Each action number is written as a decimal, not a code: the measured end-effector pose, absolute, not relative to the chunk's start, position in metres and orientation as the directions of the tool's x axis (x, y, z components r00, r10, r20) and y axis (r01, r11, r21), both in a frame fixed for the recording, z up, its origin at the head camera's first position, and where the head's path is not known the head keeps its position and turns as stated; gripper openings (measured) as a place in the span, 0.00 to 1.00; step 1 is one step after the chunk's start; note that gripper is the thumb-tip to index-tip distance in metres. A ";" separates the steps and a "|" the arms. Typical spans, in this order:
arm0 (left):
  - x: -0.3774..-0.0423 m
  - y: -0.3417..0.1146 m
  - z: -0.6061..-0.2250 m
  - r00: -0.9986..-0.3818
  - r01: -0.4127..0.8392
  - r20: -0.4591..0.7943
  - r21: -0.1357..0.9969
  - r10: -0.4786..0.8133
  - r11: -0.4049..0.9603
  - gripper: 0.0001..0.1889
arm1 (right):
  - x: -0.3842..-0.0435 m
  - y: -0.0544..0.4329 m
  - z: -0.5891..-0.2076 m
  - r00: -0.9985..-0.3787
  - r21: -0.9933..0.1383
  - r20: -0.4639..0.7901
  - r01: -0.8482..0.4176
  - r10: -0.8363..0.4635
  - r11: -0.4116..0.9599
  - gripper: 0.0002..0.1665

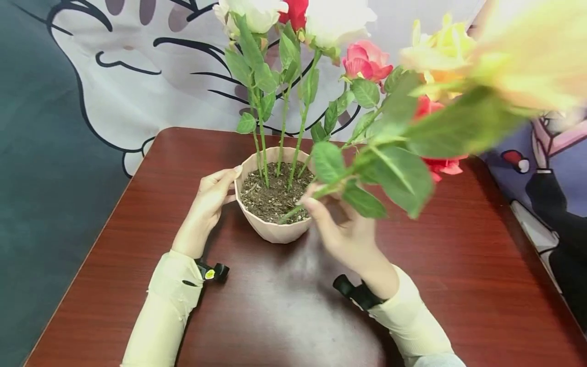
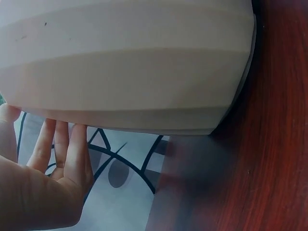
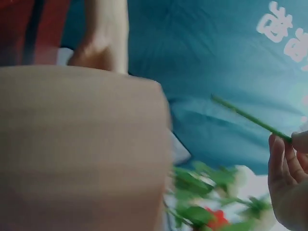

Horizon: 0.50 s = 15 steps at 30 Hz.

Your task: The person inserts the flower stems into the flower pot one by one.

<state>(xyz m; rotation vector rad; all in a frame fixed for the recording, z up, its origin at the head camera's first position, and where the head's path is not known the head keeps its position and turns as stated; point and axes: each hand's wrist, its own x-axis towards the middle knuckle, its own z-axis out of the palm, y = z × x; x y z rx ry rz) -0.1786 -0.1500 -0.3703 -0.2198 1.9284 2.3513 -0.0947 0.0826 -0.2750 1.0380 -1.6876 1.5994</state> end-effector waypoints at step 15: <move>-0.180 -0.151 -0.372 -0.983 -0.176 -0.181 0.965 -0.008 -0.192 0.05 | -0.125 0.047 -0.293 -0.641 -0.450 0.718 -0.726 -0.273 0.520 0.11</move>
